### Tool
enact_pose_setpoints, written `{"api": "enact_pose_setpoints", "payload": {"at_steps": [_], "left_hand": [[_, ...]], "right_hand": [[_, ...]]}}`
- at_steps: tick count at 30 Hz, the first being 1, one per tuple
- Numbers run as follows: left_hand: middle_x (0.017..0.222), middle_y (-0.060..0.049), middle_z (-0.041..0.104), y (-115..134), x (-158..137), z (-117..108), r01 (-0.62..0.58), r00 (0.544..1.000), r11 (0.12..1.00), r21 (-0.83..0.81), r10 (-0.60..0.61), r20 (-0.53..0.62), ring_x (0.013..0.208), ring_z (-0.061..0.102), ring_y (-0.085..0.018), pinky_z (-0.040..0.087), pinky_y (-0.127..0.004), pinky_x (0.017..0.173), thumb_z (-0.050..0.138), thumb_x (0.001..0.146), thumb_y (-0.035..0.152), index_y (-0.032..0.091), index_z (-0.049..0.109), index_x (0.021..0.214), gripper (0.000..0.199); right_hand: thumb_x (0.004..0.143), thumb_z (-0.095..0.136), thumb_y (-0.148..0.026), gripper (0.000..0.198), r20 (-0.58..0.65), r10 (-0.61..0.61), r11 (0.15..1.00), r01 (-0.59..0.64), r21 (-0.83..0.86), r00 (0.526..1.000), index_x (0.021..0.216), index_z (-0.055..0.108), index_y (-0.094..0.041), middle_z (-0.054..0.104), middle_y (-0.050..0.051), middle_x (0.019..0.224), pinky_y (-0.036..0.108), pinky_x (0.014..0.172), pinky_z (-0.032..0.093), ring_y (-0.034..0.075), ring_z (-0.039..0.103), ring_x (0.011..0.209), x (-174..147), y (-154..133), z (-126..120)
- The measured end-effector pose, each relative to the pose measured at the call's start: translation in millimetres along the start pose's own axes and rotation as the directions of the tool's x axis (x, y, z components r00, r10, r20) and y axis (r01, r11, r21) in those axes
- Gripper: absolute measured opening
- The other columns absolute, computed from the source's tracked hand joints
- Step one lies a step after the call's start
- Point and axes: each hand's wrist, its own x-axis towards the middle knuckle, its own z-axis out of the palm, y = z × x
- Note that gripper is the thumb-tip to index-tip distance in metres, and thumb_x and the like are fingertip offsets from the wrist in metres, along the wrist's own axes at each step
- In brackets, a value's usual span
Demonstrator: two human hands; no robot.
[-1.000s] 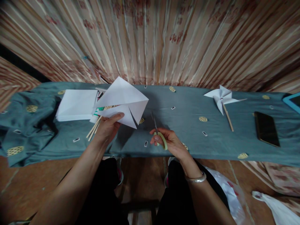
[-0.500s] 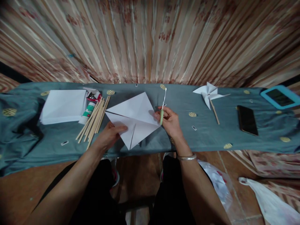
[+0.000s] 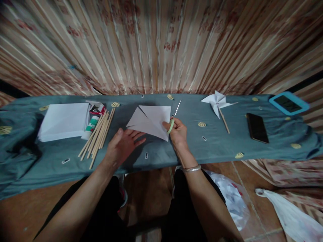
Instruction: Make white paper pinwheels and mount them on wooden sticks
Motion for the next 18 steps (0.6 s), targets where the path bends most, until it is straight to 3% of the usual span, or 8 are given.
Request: {"api": "enact_pose_setpoints", "payload": {"at_steps": [4, 8, 12, 15, 18], "left_hand": [[0.119, -0.009, 0.067, -13, 0, 10, -0.038, 0.999, 0.992, 0.12, 0.035, 0.021, 0.119, 0.057, -0.028, 0.046, -0.039, 0.095, 0.085, 0.057, 0.043, 0.023, 0.068, 0.101, 0.052], [0.103, -0.006, 0.072, -26, 4, 17, -0.079, 0.987, 0.986, 0.143, 0.098, -0.131, 0.103, 0.065, -0.023, 0.049, -0.035, 0.087, 0.084, 0.057, 0.033, 0.02, 0.066, 0.088, 0.038], [0.089, -0.005, 0.073, -29, 13, 10, -0.119, 0.945, 0.978, 0.17, 0.164, -0.284, 0.083, 0.067, -0.02, 0.051, -0.032, 0.077, 0.082, 0.057, 0.029, 0.015, 0.067, 0.085, 0.035], [0.086, -0.004, 0.074, -25, 19, 1, -0.179, 0.921, 0.957, 0.226, 0.244, -0.303, 0.08, 0.067, -0.02, 0.05, -0.032, 0.079, 0.081, 0.057, 0.026, 0.015, 0.069, 0.087, 0.034], [0.086, -0.003, 0.074, -16, 24, -7, -0.271, 0.888, 0.92, 0.281, 0.352, -0.296, 0.082, 0.068, -0.019, 0.049, -0.032, 0.082, 0.079, 0.059, 0.024, 0.016, 0.068, 0.087, 0.031]], "right_hand": [[0.046, 0.087, -0.044, 0.045, 0.01, -0.044, 0.999, 0.044, -0.006, 0.999, 0.076, 0.062, -0.022, 0.062, -0.006, 0.062, 0.027, 0.061, 0.047, 0.011, 0.052, 0.058, -1, 4, 3], [0.051, 0.085, -0.046, 0.045, 0.098, -0.032, 0.999, 0.033, -0.004, 0.995, 0.081, 0.062, -0.023, 0.066, -0.004, 0.07, 0.03, 0.065, 0.05, 0.013, 0.057, 0.063, -8, 11, 10], [0.049, 0.086, -0.047, 0.045, 0.156, 0.026, 0.999, -0.022, -0.029, 0.987, 0.078, 0.061, -0.022, 0.066, -0.004, 0.07, 0.029, 0.062, 0.049, 0.013, 0.055, 0.061, -17, 16, 15], [0.051, 0.087, -0.049, 0.045, 0.207, 0.026, 0.997, -0.011, -0.075, 0.978, 0.076, 0.063, -0.021, 0.064, -0.004, 0.067, 0.027, 0.06, 0.048, 0.011, 0.054, 0.06, -25, 14, 12], [0.065, 0.078, -0.057, 0.043, 0.322, 0.033, 0.989, 0.016, -0.147, 0.946, 0.084, 0.066, -0.02, 0.065, -0.002, 0.067, 0.025, 0.057, 0.047, 0.011, 0.055, 0.058, -35, 10, 2]]}}
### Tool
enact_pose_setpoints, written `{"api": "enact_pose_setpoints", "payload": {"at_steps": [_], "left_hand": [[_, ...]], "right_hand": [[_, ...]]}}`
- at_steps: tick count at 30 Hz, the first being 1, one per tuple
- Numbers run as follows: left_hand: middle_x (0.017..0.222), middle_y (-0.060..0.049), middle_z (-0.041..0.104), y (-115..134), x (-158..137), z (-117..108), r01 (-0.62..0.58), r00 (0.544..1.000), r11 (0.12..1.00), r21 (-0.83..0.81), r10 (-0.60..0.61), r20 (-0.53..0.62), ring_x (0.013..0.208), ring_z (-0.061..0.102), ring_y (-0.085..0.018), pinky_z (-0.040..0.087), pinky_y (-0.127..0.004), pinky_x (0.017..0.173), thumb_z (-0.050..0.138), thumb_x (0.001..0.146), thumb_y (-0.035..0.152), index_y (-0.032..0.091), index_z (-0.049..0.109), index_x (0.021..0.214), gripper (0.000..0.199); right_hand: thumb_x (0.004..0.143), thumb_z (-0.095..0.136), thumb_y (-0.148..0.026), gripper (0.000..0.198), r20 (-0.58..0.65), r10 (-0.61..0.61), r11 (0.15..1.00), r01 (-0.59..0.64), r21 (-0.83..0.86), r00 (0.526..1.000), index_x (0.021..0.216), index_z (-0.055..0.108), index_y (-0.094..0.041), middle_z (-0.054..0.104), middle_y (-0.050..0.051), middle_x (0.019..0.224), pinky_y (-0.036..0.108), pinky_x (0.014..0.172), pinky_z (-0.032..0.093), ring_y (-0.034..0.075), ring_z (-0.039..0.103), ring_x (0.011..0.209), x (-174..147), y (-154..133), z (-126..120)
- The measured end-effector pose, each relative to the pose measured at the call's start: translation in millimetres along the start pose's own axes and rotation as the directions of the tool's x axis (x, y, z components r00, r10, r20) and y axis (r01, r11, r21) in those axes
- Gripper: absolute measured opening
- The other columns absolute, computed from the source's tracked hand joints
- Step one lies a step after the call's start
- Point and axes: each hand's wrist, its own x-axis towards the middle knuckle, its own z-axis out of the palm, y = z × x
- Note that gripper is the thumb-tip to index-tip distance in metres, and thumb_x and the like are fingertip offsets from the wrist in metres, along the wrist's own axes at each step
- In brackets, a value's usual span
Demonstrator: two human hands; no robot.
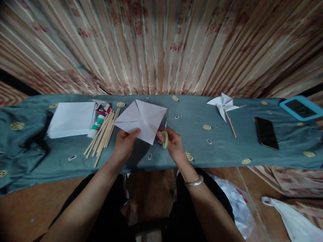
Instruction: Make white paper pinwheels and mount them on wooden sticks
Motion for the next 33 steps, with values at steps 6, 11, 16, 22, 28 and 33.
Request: {"api": "enact_pose_setpoints", "payload": {"at_steps": [6, 11, 16, 22, 28, 33], "left_hand": [[0.089, -0.004, 0.073, 15, 16, -7, -0.176, 0.981, 0.982, 0.069, 0.181, -0.072, 0.086, 0.067, -0.02, 0.048, -0.03, 0.085, 0.077, 0.064, 0.026, 0.018, 0.068, 0.094, 0.033], [0.092, -0.004, 0.073, 18, 20, -8, -0.271, 0.958, 0.946, 0.18, 0.284, -0.049, 0.088, 0.067, -0.019, 0.049, -0.03, 0.087, 0.075, 0.068, 0.028, 0.019, 0.068, 0.092, 0.027], [0.093, -0.007, 0.074, 12, 21, -8, -0.276, 0.956, 0.912, 0.303, 0.292, -0.011, 0.085, 0.067, -0.02, 0.052, -0.032, 0.082, 0.073, 0.069, 0.029, 0.017, 0.067, 0.088, 0.023], [0.09, -0.006, 0.073, 8, 17, -6, -0.282, 0.954, 0.89, 0.357, 0.299, 0.009, 0.081, 0.066, -0.018, 0.052, -0.031, 0.078, 0.071, 0.071, 0.029, 0.017, 0.065, 0.086, 0.02], [0.09, -0.006, 0.072, 6, 16, -5, -0.309, 0.949, 0.889, 0.339, 0.311, 0.05, 0.082, 0.067, -0.018, 0.052, -0.03, 0.079, 0.07, 0.072, 0.026, 0.015, 0.063, 0.092, 0.024], [0.088, -0.005, 0.072, 5, 15, -6, -0.31, 0.946, 0.872, 0.378, 0.321, 0.035, 0.081, 0.067, -0.019, 0.052, -0.031, 0.08, 0.071, 0.072, 0.026, 0.016, 0.062, 0.09, 0.023]], "right_hand": [[0.073, 0.07, -0.064, 0.056, 0.398, 0.184, 0.979, -0.133, -0.153, 0.899, 0.102, 0.064, -0.017, 0.072, 0.007, 0.081, 0.03, 0.064, 0.049, 0.015, 0.061, 0.067, -31, -1, -8], [0.074, 0.067, -0.065, 0.058, 0.49, 0.233, 0.97, -0.161, -0.185, 0.84, 0.1, 0.061, -0.014, 0.07, 0.009, 0.081, 0.034, 0.067, 0.051, 0.018, 0.062, 0.068, -39, -3, -5], [0.075, 0.065, -0.067, 0.058, 0.454, 0.262, 0.955, -0.16, -0.251, 0.852, 0.1, 0.06, -0.015, 0.069, 0.008, 0.079, 0.032, 0.063, 0.049, 0.016, 0.059, 0.066, -33, -6, -6], [0.072, 0.067, -0.067, 0.058, 0.438, 0.28, 0.953, -0.191, -0.237, 0.854, 0.097, 0.06, -0.015, 0.069, 0.006, 0.077, 0.03, 0.062, 0.047, 0.015, 0.056, 0.065, -32, -5, -5], [0.069, 0.068, -0.068, 0.058, 0.423, 0.275, 0.955, -0.193, -0.226, 0.864, 0.094, 0.06, -0.016, 0.068, 0.006, 0.075, 0.031, 0.062, 0.047, 0.015, 0.054, 0.063, -31, -5, -4], [0.068, 0.069, -0.067, 0.058, 0.412, 0.29, 0.95, -0.209, -0.23, 0.864, 0.094, 0.061, -0.016, 0.068, 0.006, 0.074, 0.03, 0.06, 0.046, 0.015, 0.055, 0.063, -30, -6, -3]]}}
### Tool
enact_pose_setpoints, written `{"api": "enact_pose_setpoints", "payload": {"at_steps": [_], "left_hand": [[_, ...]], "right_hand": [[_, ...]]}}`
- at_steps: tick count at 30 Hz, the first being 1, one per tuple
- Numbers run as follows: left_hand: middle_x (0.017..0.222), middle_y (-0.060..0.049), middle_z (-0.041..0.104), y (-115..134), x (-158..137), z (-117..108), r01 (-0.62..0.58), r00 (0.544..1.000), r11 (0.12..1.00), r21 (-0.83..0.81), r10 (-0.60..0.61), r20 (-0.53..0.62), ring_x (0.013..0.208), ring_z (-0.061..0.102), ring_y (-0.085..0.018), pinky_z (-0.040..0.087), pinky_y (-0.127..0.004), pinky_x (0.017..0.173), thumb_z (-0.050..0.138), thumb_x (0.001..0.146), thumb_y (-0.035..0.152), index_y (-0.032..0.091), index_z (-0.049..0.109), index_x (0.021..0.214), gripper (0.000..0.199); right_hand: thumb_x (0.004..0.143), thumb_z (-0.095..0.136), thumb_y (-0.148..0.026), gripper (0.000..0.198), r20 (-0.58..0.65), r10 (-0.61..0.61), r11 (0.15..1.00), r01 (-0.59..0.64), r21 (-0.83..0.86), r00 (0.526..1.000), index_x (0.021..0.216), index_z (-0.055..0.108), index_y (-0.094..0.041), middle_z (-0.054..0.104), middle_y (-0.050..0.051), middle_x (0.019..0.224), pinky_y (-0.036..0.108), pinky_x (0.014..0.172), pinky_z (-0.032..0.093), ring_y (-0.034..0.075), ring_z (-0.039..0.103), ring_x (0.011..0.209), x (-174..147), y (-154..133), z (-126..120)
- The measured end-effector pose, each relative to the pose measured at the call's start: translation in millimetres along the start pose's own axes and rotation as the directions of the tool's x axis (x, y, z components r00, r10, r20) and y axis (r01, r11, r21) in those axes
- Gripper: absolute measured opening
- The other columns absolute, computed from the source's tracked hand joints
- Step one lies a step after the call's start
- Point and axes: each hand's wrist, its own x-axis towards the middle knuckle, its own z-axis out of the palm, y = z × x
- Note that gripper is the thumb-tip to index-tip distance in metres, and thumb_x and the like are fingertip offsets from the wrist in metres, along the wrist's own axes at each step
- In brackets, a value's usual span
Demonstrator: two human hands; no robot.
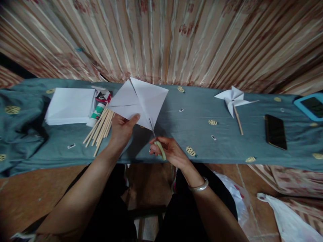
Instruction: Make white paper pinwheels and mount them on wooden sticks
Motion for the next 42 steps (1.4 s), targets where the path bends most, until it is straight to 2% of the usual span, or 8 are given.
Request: {"api": "enact_pose_setpoints", "payload": {"at_steps": [16, 27, 32, 42], "left_hand": [[0.086, -0.004, 0.071, -3.2, -0.4, -0.1, -0.001, 1.0, 1.0, -0.001, 0.001, 0.015, 0.079, 0.066, -0.018, 0.051, -0.031, 0.078, 0.07, 0.072, 0.027, 0.016, 0.063, 0.091, 0.023], [0.088, -0.004, 0.071, 0.3, -1.2, -1.2, -0.003, 0.999, 1.0, 0.029, 0.002, 0.041, 0.082, 0.066, -0.018, 0.051, -0.031, 0.082, 0.069, 0.073, 0.027, 0.017, 0.063, 0.091, 0.021], [0.09, -0.005, 0.073, -0.1, -0.7, -1.6, -0.012, 0.999, 1.0, 0.023, 0.011, 0.034, 0.087, 0.067, -0.02, 0.051, -0.034, 0.087, 0.071, 0.072, 0.026, 0.017, 0.064, 0.095, 0.027], [0.092, -0.006, 0.073, 0.0, 0.0, -3.7, 0.021, 0.999, 0.999, 0.041, -0.023, 0.046, 0.085, 0.068, -0.02, 0.052, -0.033, 0.082, 0.07, 0.071, 0.027, 0.017, 0.065, 0.093, 0.024]], "right_hand": [[0.072, 0.067, -0.063, 0.052, 0.007, -0.004, 1.0, 0.004, -0.015, 1.0, 0.095, 0.061, -0.016, 0.068, 0.006, 0.075, 0.031, 0.06, 0.046, 0.015, 0.054, 0.063, -1.3, 0.7, -1.2], [0.073, 0.068, -0.062, 0.053, 0.008, -0.048, 0.998, 0.048, -0.041, 0.999, 0.094, 0.061, -0.014, 0.066, 0.005, 0.073, 0.031, 0.062, 0.049, 0.015, 0.058, 0.064, 0.4, 1.2, -1.9], [0.073, 0.068, -0.063, 0.053, -0.005, -0.066, 0.996, 0.065, -0.054, 0.998, 0.093, 0.063, -0.015, 0.066, 0.005, 0.073, 0.031, 0.063, 0.051, 0.017, 0.062, 0.066, 0.2, 2.3, -4.4], [0.065, 0.078, -0.061, 0.051, -0.011, -0.019, 0.999, 0.02, 0.039, 1.0, 0.088, 0.067, -0.016, 0.065, 0.001, 0.068, 0.026, 0.06, 0.051, 0.013, 0.061, 0.062, -0.1, 3.6, -4.5]]}}
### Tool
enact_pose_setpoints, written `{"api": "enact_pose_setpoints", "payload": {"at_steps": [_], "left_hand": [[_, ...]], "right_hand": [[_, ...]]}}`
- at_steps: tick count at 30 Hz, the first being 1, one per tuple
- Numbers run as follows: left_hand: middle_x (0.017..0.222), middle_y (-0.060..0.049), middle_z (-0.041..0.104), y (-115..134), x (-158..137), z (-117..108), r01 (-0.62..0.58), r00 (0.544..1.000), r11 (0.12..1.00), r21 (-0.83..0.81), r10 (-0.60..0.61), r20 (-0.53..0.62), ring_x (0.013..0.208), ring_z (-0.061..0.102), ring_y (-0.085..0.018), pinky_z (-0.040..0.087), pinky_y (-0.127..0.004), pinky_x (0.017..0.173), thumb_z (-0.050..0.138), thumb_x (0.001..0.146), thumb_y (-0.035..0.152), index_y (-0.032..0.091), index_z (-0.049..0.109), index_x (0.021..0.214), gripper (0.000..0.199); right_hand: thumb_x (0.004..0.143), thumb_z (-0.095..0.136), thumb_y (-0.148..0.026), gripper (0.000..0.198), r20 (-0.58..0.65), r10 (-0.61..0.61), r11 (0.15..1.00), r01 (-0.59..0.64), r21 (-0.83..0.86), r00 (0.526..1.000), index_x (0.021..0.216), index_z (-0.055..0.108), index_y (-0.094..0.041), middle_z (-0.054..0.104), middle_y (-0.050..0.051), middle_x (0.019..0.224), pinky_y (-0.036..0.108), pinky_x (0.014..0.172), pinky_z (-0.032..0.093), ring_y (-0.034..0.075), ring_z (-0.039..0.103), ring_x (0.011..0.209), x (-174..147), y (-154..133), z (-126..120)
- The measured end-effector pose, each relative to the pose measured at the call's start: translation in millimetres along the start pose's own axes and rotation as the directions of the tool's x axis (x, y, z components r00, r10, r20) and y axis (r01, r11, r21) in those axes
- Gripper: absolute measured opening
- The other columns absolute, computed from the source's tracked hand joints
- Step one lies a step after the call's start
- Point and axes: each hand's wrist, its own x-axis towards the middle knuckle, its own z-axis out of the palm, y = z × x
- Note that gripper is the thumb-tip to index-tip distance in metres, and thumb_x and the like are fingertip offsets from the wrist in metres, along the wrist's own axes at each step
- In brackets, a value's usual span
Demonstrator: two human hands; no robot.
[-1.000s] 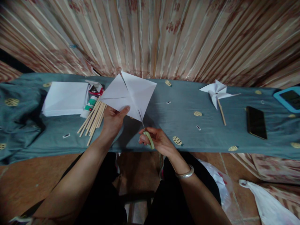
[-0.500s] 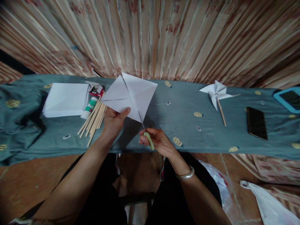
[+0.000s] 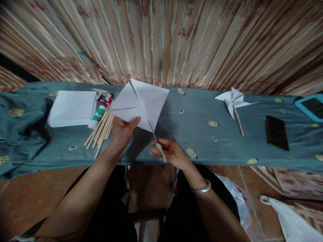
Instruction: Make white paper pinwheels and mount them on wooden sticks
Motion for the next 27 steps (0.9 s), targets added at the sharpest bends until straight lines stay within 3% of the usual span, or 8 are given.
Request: {"api": "enact_pose_setpoints", "payload": {"at_steps": [18, 27], "left_hand": [[0.087, -0.005, 0.071, -3.0, 2.0, -0.9, 0.012, 1.0, 0.999, -0.03, -0.012, 0.001, 0.083, 0.067, -0.019, 0.053, -0.032, 0.08, 0.07, 0.071, 0.027, 0.017, 0.064, 0.089, 0.022], [0.085, -0.005, 0.071, -1.3, -2.3, 1.5, 0.017, 0.999, 1.0, -0.019, -0.017, 0.028, 0.08, 0.067, -0.019, 0.052, -0.033, 0.08, 0.071, 0.07, 0.027, 0.016, 0.065, 0.09, 0.024]], "right_hand": [[0.059, 0.085, -0.052, 0.047, -0.028, 0.029, 0.995, -0.026, 0.097, 0.999, 0.087, 0.07, -0.017, 0.06, -0.003, 0.061, 0.026, 0.056, 0.052, 0.01, 0.058, 0.055, 0.2, 3.1, 1.2], [0.056, 0.085, -0.056, 0.052, -0.047, 0.032, 0.997, -0.028, 0.078, 0.998, 0.086, 0.068, -0.017, 0.065, -0.003, 0.063, 0.024, 0.059, 0.053, 0.01, 0.061, 0.058, 0.3, -3.3, 2.4]]}}
